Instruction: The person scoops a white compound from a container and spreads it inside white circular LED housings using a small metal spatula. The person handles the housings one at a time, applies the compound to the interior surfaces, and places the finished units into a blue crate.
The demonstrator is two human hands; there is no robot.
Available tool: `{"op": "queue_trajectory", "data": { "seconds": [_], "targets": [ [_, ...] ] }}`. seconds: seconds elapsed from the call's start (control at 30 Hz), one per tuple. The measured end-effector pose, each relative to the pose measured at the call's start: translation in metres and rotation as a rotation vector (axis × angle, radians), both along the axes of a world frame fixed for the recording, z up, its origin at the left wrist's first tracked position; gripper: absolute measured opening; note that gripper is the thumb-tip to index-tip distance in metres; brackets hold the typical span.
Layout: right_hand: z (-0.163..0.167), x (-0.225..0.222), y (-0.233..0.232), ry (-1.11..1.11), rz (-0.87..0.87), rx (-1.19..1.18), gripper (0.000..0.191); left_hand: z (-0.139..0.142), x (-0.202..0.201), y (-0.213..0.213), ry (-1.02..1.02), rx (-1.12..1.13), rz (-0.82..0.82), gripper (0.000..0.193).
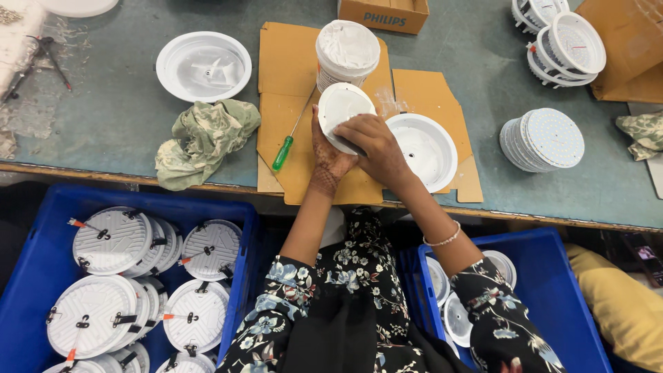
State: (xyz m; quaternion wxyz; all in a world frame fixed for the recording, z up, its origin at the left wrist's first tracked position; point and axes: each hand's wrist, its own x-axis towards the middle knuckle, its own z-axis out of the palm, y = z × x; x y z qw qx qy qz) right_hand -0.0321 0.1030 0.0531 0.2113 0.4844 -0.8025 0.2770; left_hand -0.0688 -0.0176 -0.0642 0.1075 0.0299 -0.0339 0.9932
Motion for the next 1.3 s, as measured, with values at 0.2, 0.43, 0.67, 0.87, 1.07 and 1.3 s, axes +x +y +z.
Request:
{"op": "queue_trajectory", "data": {
  "seconds": [0.2,0.43,0.67,0.87,1.07,1.3],
  "targets": [
    [-0.014,0.015,0.030,-0.049,-0.021,0.010,0.043,0.005,0.005,0.000,0.086,0.120,-0.055,0.091],
    [-0.013,-0.006,0.040,-0.336,-0.264,-0.168,0.029,0.013,0.008,-0.001,0.076,0.090,-0.015,0.091],
    [-0.029,0.000,0.002,-0.075,-0.407,-0.206,0.028,0.011,0.010,-0.001,0.081,0.096,-0.004,0.094],
    [-0.024,0.046,-0.013,-0.123,-0.445,-0.113,0.027,0.008,0.007,0.002,0.077,0.041,0.110,0.094],
    [-0.015,0.021,0.009,-0.157,-0.310,-0.201,0.019,0.005,0.004,0.002,0.144,0.007,0.099,0.093],
    [-0.020,-0.011,-0.005,-0.074,-0.402,-0.169,0.023,0.007,0.004,0.001,-0.010,0.092,0.129,0.089]
  ]
}}
